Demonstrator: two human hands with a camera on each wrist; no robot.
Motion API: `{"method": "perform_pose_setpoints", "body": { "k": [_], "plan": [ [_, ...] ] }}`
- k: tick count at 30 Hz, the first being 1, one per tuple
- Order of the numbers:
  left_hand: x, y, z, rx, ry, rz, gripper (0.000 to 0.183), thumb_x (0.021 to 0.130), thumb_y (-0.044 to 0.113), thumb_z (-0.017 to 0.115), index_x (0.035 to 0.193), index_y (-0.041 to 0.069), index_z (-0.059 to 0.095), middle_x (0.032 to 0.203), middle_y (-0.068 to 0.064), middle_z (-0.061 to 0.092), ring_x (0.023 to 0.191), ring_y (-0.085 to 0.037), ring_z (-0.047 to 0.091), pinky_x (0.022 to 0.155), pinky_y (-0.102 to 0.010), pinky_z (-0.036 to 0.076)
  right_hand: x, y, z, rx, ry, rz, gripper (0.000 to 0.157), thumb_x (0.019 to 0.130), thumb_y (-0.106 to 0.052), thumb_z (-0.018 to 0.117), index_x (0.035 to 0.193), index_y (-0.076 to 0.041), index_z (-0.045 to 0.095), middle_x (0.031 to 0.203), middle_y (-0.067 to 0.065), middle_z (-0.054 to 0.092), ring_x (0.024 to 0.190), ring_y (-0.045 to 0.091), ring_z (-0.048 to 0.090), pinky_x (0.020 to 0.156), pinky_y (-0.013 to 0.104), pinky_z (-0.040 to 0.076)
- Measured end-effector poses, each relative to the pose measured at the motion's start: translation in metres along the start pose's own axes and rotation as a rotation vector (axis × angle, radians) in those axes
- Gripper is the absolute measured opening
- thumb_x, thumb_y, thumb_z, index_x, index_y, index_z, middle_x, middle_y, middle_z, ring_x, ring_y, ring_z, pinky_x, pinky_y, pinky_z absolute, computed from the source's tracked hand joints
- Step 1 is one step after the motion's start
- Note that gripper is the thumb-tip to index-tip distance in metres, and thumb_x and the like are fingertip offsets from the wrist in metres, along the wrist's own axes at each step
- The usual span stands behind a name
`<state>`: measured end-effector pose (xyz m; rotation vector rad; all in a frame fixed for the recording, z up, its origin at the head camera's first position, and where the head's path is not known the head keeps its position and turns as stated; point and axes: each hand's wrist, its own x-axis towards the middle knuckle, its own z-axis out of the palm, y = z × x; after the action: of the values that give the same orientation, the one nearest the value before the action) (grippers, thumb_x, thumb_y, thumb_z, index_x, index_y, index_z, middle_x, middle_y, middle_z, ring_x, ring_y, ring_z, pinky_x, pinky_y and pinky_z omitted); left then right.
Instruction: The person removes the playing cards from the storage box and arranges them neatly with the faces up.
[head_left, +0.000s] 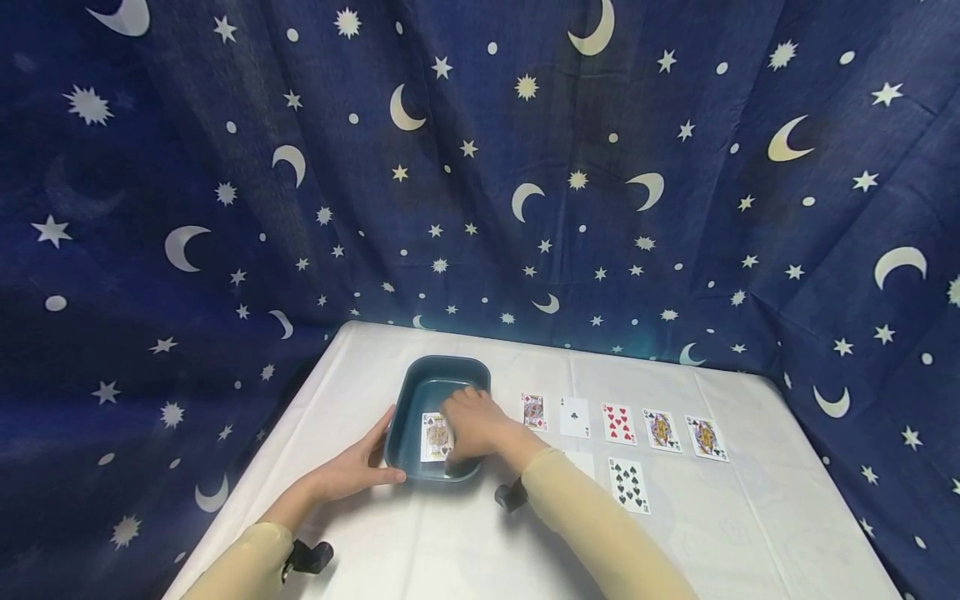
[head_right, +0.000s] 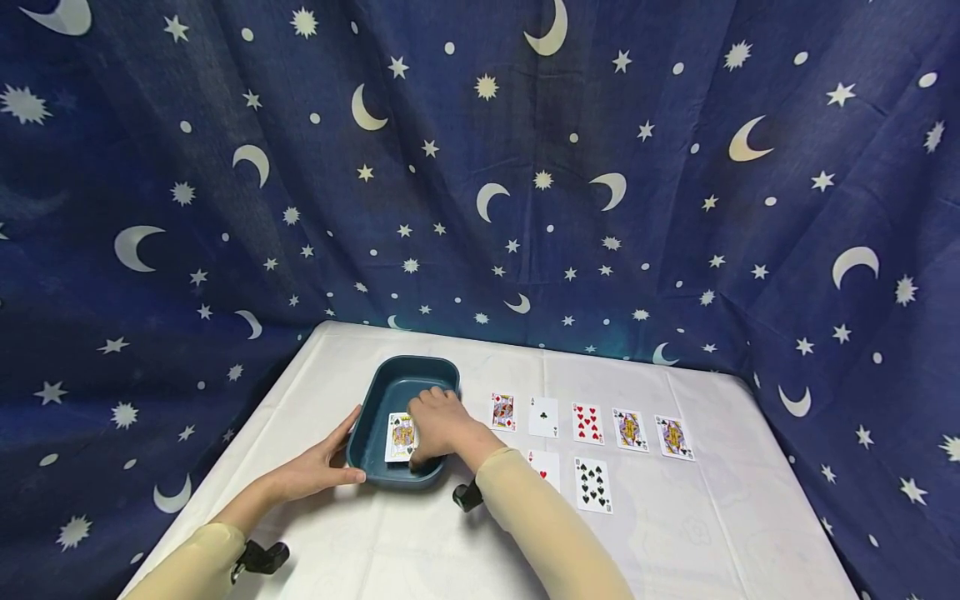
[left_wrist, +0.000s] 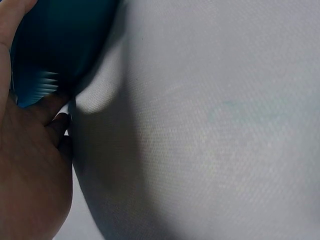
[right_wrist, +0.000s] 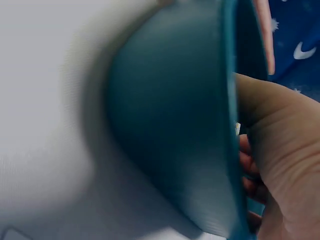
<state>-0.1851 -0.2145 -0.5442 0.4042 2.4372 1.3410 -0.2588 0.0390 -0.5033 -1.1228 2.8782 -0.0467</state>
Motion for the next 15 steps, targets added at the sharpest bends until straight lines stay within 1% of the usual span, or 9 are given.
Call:
{"method": "perform_pose_setpoints", "body": {
  "k": [4, 7, 11, 13, 15],
  "plan": [
    [0.000, 0.001, 0.000, 0.000, 0.005, 0.013, 0.109, 0.075, 0.040, 0.076, 0.148, 0.037, -0.004, 0.153, -0.008, 0.016, 0.138, -0.024, 0.018, 0.109, -0.045, 0.024, -0.008, 0.009, -0.016, 0.055, 0.054, -0.007, 0.091, 0.048, -0.062, 0.080, 0.122, -0.017, 0.054, 0.112, -0.005, 0.051, 0.102, 0.015, 0.040, 0.095, 0.036, 0.037],
    [0.000, 0.001, 0.000, -0.001, 0.008, 0.005, 0.109, 0.074, 0.040, 0.077, 0.147, 0.039, -0.004, 0.153, -0.007, 0.014, 0.138, -0.023, 0.017, 0.109, -0.044, 0.023, -0.017, 0.020, -0.027, 0.074, 0.093, 0.001, 0.093, 0.050, -0.060, 0.080, 0.127, -0.016, 0.052, 0.118, -0.004, 0.049, 0.107, 0.015, 0.039, 0.099, 0.036, 0.034],
    [0.000, 0.002, 0.000, 0.005, 0.009, -0.010, 0.110, 0.073, 0.041, 0.077, 0.147, 0.041, -0.004, 0.154, -0.001, 0.012, 0.139, -0.019, 0.016, 0.109, -0.042, 0.023, -0.036, 0.040, -0.039, 0.106, 0.130, 0.033, 0.093, 0.050, -0.055, 0.082, 0.129, -0.016, 0.049, 0.123, -0.003, 0.046, 0.114, 0.016, 0.036, 0.104, 0.038, 0.029],
    [0.000, 0.002, 0.001, 0.008, 0.010, -0.015, 0.110, 0.073, 0.040, 0.077, 0.147, 0.040, -0.003, 0.154, 0.000, 0.011, 0.139, -0.018, 0.015, 0.109, -0.041, 0.023, -0.047, 0.051, -0.044, 0.122, 0.146, 0.056, 0.093, 0.050, -0.053, 0.083, 0.128, -0.016, 0.049, 0.125, -0.004, 0.045, 0.116, 0.016, 0.036, 0.105, 0.039, 0.027],
    [0.000, 0.002, 0.001, 0.007, 0.010, -0.009, 0.110, 0.073, 0.040, 0.077, 0.148, 0.038, -0.003, 0.154, -0.001, 0.010, 0.139, -0.019, 0.015, 0.109, -0.042, 0.023, -0.059, 0.062, -0.047, 0.130, 0.161, 0.082, 0.092, 0.050, -0.052, 0.083, 0.128, -0.017, 0.049, 0.126, -0.004, 0.045, 0.118, 0.016, 0.036, 0.105, 0.038, 0.027]
  ]
}}
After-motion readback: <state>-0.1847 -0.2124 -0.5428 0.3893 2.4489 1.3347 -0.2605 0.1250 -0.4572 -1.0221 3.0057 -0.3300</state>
